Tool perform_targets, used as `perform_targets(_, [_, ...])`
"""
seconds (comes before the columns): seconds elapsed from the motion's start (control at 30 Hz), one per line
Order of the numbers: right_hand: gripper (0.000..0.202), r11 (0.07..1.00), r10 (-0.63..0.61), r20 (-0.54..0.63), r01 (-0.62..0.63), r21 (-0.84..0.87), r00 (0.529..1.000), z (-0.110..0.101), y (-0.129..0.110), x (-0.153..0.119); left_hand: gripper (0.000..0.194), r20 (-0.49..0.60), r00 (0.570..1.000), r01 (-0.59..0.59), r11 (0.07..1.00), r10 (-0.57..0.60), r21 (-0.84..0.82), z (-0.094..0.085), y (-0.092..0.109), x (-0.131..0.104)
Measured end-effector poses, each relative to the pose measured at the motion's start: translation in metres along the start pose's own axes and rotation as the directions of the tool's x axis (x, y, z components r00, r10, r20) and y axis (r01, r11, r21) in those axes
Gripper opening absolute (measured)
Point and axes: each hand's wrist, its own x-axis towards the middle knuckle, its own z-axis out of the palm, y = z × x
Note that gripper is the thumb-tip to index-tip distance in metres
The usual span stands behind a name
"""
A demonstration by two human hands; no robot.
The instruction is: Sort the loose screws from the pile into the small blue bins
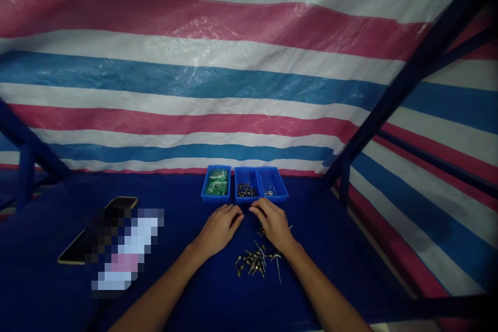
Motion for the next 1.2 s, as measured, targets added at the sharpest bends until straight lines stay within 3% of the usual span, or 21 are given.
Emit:
perform_targets(0.13, [0.023,0.998,-0.016,-0.02,0.017,0.065,1.0,-0.001,-0.001,0.001,0.021,0.002,1.0,-0.006,1.0,0.006,-0.004,0.0,0.0,0.0])
perform_targets(0.33, [0.023,0.927,0.182,0.02,-0.178,0.331,0.983,0.006,0.008,0.0,0.02,-0.004,1.0,-0.007,1.0,0.007,-0.003,0.001,0.0,0.0])
perform_targets(0.6, [0.029,0.683,0.286,0.147,-0.309,0.661,0.947,0.004,0.008,0.009,0.019,0.003,1.0,-0.007,1.0,0.007,-0.008,0.001,-0.002,0.0])
perform_targets(0.83, [0.026,0.393,0.294,0.266,-0.37,0.842,0.918,0.003,0.008,0.009,0.02,0.005,1.0,0.0,1.0,0.0,-0.016,0.002,-0.003,0.0])
perform_targets(1.03, [0.028,0.262,0.251,0.33,-0.392,0.882,0.91,0.003,0.01,0.009,0.02,-0.001,1.0,-0.007,1.0,0.007,-0.021,0.001,-0.003,0.0])
perform_targets(1.2, [0.024,0.219,0.254,0.327,-0.383,0.897,0.91,0.001,0.009,0.009,0.02,0.009,1.0,0.005,1.0,-0.005,-0.025,0.001,-0.003,0.0])
